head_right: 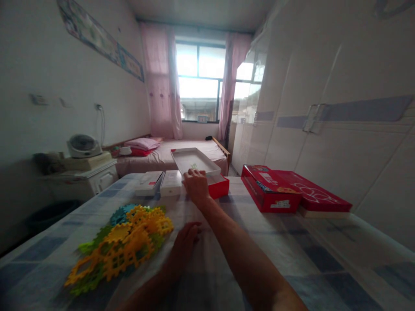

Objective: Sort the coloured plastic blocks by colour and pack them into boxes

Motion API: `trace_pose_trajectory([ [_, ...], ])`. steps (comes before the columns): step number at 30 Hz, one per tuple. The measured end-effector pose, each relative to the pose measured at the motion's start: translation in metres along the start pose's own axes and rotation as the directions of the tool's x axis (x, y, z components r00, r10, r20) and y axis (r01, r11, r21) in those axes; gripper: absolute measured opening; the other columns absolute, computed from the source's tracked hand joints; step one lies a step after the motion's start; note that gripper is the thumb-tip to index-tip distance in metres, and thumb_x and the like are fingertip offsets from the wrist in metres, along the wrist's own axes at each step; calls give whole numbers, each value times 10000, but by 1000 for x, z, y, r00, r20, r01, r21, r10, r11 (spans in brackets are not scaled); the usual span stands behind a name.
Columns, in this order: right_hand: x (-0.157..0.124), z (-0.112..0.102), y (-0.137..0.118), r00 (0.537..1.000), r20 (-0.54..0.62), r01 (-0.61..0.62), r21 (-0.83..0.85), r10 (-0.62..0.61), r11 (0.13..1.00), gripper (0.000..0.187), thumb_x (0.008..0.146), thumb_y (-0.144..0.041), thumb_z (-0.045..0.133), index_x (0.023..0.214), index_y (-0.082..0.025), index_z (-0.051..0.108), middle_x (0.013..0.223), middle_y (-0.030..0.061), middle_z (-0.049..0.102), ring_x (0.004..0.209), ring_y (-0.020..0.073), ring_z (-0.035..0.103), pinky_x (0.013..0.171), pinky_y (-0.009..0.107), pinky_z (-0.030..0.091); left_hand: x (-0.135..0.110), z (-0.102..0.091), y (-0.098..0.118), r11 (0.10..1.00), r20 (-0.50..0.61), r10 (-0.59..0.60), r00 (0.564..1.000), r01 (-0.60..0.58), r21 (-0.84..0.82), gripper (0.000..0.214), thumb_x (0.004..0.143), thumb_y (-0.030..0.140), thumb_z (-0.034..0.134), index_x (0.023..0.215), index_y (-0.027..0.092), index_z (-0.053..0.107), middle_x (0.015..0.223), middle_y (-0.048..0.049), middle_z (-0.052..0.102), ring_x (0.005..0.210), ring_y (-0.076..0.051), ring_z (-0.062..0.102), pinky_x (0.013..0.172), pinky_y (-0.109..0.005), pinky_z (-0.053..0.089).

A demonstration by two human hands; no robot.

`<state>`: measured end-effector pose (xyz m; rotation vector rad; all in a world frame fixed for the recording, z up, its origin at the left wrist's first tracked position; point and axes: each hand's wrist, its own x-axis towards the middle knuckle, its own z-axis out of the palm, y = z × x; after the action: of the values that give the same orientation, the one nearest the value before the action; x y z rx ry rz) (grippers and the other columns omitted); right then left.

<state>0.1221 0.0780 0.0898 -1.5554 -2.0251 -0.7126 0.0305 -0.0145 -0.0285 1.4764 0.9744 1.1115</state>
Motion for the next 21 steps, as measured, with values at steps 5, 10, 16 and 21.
trace_pose_trajectory([
  [5,-20,16,36,991,73,-109,3,109,994,387,852,-398,571,1203,-234,560,1244,87,570,1162,255,461,999,436,274,2,-1,5,998,42,-61,997,59,32,403,853,437,367,1079,180,580,1145,-101,606,1034,-217,572,847,-303,478],
  [10,-61,33,67,960,37,-279,-8,279,960,644,855,-482,526,1380,-147,365,1390,176,430,1240,281,405,999,443,289,4,-2,6,995,64,-77,995,72,74,439,853,440,348,1110,161,570,1160,-105,611,1029,-222,588,853,-299,473],
  [16,-81,40,97,937,22,-347,-75,349,935,637,859,-436,521,1366,-100,330,1387,207,413,1277,290,356,995,445,301,0,-3,12,994,63,-82,995,77,77,434,864,436,355,1123,162,569,1182,-104,605,1081,-219,569,886,-293,463],
  [21,-69,42,103,848,43,-528,-25,529,849,545,845,-443,514,1254,-91,440,1253,199,517,1153,289,469,920,411,372,-2,-5,20,993,68,-101,993,96,71,469,851,438,356,1129,126,568,1152,-130,606,1050,-231,579,879,-312,465],
])
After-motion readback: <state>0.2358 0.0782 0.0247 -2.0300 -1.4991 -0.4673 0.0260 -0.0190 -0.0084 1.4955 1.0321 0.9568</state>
